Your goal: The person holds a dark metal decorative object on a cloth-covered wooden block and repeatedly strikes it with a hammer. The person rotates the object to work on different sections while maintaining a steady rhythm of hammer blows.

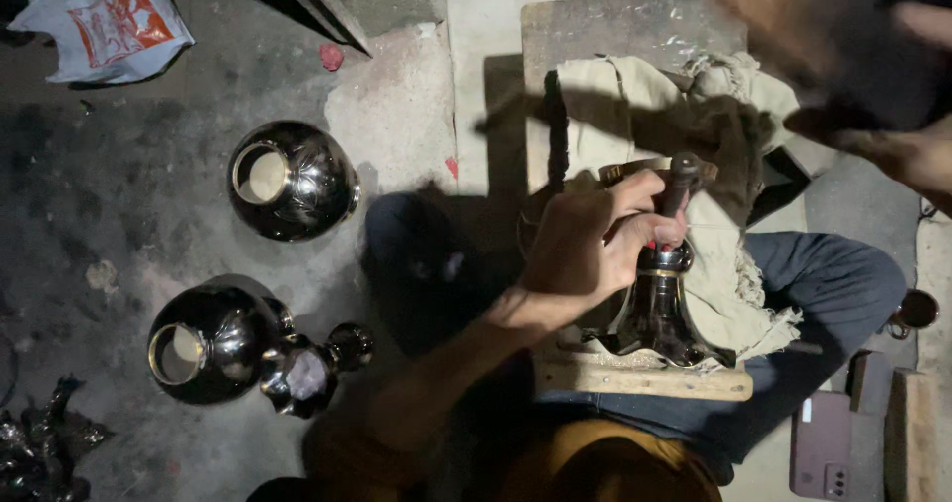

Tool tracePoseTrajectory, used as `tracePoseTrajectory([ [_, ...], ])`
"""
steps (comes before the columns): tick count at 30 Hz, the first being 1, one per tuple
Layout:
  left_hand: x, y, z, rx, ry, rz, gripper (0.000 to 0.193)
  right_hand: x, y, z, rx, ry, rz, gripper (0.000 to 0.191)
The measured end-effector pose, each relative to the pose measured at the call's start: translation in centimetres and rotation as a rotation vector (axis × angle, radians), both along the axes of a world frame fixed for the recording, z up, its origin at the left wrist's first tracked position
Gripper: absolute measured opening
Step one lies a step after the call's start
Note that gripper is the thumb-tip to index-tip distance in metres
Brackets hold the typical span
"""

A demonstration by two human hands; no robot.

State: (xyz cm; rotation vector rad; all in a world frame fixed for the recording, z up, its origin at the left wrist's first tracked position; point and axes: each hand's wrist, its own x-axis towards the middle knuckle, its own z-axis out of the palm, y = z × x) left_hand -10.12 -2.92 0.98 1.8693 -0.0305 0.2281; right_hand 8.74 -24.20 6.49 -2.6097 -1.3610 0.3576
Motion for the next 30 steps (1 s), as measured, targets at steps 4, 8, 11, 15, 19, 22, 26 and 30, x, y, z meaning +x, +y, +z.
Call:
tracePoseTrajectory([
  [4,-0.8,-0.8,0.3,0.011,-0.035,0.178,0.012,0.7,1.1,0.7,-0.097,-0.083,0.057,0.062],
  [8,-2.1,-1.5,0.7,-0.007,-0.068,0.251,0.012,0.9,2.0,1.2,-0.207,-0.158,0.101,0.066],
  [11,-2.6,-2.1,1.0,-0.060,-0.107,0.309,0.017,0.4,3.2,2.4,-0.271,-0.227,0.147,0.069],
  [15,-2.6,-2.3,1.0,0.036,-0.114,0.314,0.009,-1.1,6.1,4.8,-0.506,-0.248,0.155,0.073],
  [19,-2.6,-2.2,0.7,-0.034,-0.089,0.308,0.008,-3.3,7.0,6.9,-0.113,-0.361,0.147,0.071],
  [22,-2.7,-2.3,0.5,0.054,-0.179,0.324,0.008,-3.8,7.3,6.8,-0.893,-0.655,0.226,0.061],
  [26,-2.7,-2.1,0.0,0.033,-0.108,0.297,0.007,-3.3,5.8,6.5,-0.543,-0.461,0.130,0.075],
  [30,-1.9,-1.6,-0.8,0.025,-0.161,0.226,0.008,-3.5,3.6,5.3,-0.197,-0.145,0.068,0.061],
])
